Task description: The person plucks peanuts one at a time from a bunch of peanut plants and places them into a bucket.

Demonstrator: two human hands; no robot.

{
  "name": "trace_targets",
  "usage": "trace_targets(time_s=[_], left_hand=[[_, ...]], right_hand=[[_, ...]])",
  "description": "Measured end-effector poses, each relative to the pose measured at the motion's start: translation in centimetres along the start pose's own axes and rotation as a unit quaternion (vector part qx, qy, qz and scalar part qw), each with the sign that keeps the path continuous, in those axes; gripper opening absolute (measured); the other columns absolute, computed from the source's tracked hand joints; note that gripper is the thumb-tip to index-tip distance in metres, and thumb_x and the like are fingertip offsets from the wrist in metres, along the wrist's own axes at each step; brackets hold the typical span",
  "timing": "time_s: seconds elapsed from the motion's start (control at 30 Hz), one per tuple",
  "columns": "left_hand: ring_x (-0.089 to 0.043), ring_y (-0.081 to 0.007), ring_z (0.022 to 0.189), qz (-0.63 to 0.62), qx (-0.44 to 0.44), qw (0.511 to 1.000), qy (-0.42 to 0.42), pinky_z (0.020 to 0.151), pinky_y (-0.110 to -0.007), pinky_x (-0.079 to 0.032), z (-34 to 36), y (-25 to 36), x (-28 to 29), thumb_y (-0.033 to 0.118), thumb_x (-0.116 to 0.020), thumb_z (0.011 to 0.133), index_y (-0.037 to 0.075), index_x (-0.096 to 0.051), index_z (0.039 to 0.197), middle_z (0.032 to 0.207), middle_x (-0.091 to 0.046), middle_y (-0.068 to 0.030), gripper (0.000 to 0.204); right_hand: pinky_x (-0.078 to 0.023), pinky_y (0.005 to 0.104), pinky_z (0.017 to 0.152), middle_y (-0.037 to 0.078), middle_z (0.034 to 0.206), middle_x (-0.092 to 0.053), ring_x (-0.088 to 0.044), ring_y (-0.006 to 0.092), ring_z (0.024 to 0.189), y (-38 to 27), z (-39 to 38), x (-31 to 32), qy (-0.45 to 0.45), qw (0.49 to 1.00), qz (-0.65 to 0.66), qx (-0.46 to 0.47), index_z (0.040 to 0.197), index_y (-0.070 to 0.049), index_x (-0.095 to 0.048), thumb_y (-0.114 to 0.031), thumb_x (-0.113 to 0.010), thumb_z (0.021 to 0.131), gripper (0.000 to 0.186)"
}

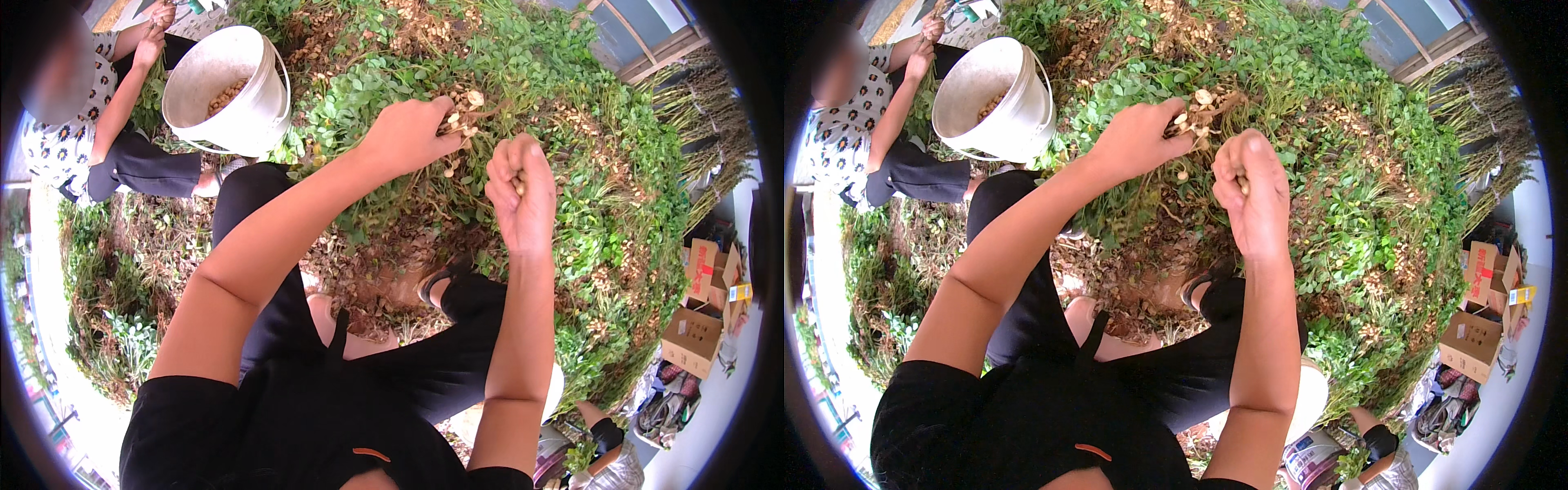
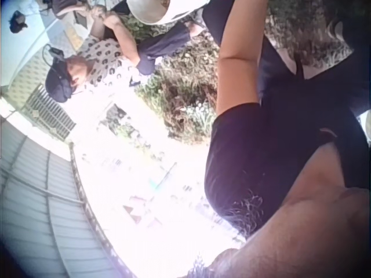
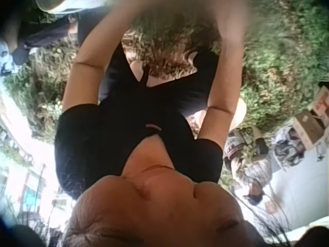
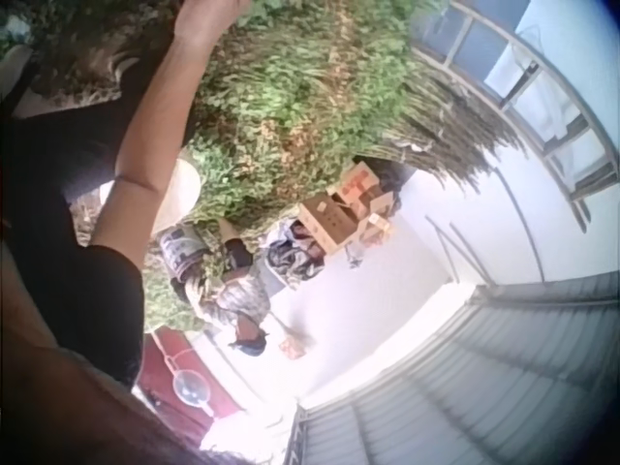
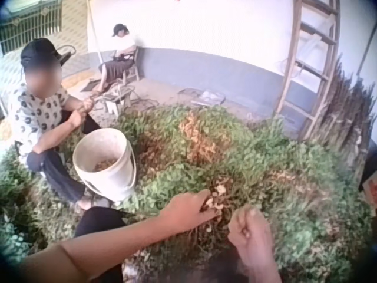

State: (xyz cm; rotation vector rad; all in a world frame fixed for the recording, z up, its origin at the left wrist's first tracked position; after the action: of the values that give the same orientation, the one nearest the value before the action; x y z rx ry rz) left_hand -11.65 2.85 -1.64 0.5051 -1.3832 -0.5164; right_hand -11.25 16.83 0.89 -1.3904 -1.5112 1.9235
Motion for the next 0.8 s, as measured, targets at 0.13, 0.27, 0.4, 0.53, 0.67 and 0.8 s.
trace_targets(time_s=[0.13,0.27,0.4,0.53,0.67,0.8], left_hand=[[-0.066,-0.0417,0.073,0.065,-0.025,0.997,0.014,0.069,-0.05,-0.054,-0.4,0.8,-0.4,0.03,-0.065,0.084,0.002,-0.056,0.103,0.072,-0.066,-0.0221,0.036],[-0.066,-0.0411,0.072,0.071,-0.048,0.996,0.031,0.066,-0.05,-0.053,-0.6,1.6,-0.9,0.025,-0.065,0.081,0.003,-0.056,0.098,0.07,-0.065,-0.0204,0.03],[-0.067,-0.0401,0.07,0.084,-0.041,0.995,0.035,0.065,-0.049,-0.054,-0.7,1.6,-1.3,0.024,-0.065,0.081,0.002,-0.056,0.094,0.069,-0.065,-0.0191,0.027],[-0.068,-0.0386,0.069,0.09,-0.032,0.995,0.03,0.066,-0.049,-0.056,-0.6,1.3,-1.0,0.027,-0.067,0.081,0.002,-0.056,0.089,0.069,-0.066,-0.0178,0.029],[-0.067,-0.04,0.073,0.08,0.007,0.996,0.033,0.067,-0.049,-0.055,-0.3,0.2,-0.1,0.024,-0.069,0.079,0.004,-0.056,0.098,0.075,-0.067,-0.0195,0.03],[-0.067,-0.0394,0.074,0.122,-0.022,0.991,0.05,0.067,-0.049,-0.054,-0.3,0.9,0.5,0.024,-0.071,0.08,0.003,-0.051,0.097,0.075,-0.067,-0.0181,0.034]], right_hand=[[-0.032,0.0238,0.049,-0.003,0.071,-0.051,-0.041,0.0042,0.058,0.0,0.4,1.4,0.095,0.947,-0.301,0.058,0.101,-0.006,-0.06,-0.03,-0.054,0.103,0.024],[-0.047,0.0416,0.055,0.01,0.067,-0.063,-0.064,0.0316,0.061,0.0,0.6,-0.3,0.09,0.761,-0.632,0.117,0.111,-0.01,-0.049,-0.03,-0.065,0.094,0.031],[-0.048,0.043,0.054,0.01,0.069,-0.065,-0.066,0.0306,0.062,0.1,0.8,-1.5,0.072,0.637,-0.754,0.143,0.106,-0.011,-0.048,-0.029,-0.066,0.093,0.028],[-0.049,0.0431,0.054,0.009,0.069,-0.066,-0.066,0.031,0.061,-0.1,0.6,-2.6,0.063,0.61,-0.766,0.194,0.104,-0.011,-0.047,-0.028,-0.065,0.094,0.026],[-0.05,0.043,0.054,0.01,0.068,-0.066,-0.067,0.0315,0.061,1.1,0.9,-1.6,0.051,0.679,-0.72,0.136,0.103,-0.01,-0.047,-0.029,-0.063,0.095,0.026],[-0.05,0.0435,0.054,0.01,0.067,-0.066,-0.067,0.032,0.061,1.4,1.0,-1.3,0.044,0.691,-0.711,0.122,0.105,-0.01,-0.048,-0.029,-0.063,0.096,0.026]])
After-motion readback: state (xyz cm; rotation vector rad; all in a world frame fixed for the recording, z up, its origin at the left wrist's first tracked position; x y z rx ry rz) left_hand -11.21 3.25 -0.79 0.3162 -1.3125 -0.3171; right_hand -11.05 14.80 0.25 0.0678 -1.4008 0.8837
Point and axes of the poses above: each hand's wrist, its own z-axis towards the middle knuckle, its own x-axis out of the back of the hand, y = z × x, the point moved 10 cm from there along z, towards the middle knuckle
